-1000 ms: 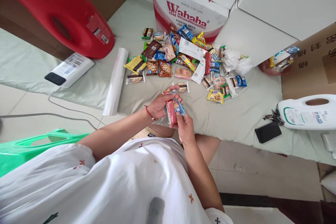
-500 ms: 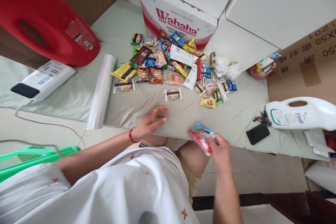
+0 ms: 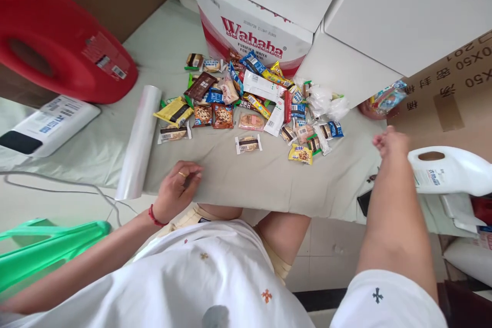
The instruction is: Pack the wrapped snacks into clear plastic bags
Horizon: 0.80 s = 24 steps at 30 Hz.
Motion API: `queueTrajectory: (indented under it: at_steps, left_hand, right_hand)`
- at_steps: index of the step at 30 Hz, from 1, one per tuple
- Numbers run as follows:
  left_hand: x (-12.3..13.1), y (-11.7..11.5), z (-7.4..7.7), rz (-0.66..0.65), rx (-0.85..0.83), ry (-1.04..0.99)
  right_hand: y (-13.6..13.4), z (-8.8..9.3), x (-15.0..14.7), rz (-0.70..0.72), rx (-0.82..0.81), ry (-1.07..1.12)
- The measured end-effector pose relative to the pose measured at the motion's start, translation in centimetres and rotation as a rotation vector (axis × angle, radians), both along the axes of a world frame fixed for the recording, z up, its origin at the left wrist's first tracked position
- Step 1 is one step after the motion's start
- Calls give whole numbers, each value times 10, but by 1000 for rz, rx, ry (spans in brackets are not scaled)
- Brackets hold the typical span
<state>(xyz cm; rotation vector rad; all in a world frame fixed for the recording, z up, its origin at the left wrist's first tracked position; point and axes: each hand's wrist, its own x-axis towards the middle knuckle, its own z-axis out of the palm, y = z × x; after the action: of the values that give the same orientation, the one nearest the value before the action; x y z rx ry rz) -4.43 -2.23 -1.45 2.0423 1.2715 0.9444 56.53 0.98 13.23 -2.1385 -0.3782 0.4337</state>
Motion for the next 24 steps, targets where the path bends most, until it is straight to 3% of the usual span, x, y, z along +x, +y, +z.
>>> queueTrajectory:
  at_steps: [2,5,7,9,12,15,19,24]
  left_hand:
    - [-5,0,-2,-34,81,22]
    - [-11,3,-6,-99,96,29]
    - [-11,4,-8,-105,70,21]
    - [-10,4,-8,-74,36,14]
    - [-7,3,-7,-20,-21,14]
    - [-7,1,-6,-12,-36,1]
    - [-7,1,-6,-5,-32,11]
    - [-7,1,-7,-19,-20,14]
  right_hand:
    - [-19,-29,-38,8,-48,39]
    - [-52,-63,-85,156,-132,141]
    - [-64,-72,-101,242,-192,203]
    - [-63,-70,-106,281,-217,215]
    - [-34,-58,-100,238,-167,123]
    - [15,-49,-89,128,-76,5]
    - [72,-57,-84,62,8,-56]
    - [86,-72,-86,167,140,-29]
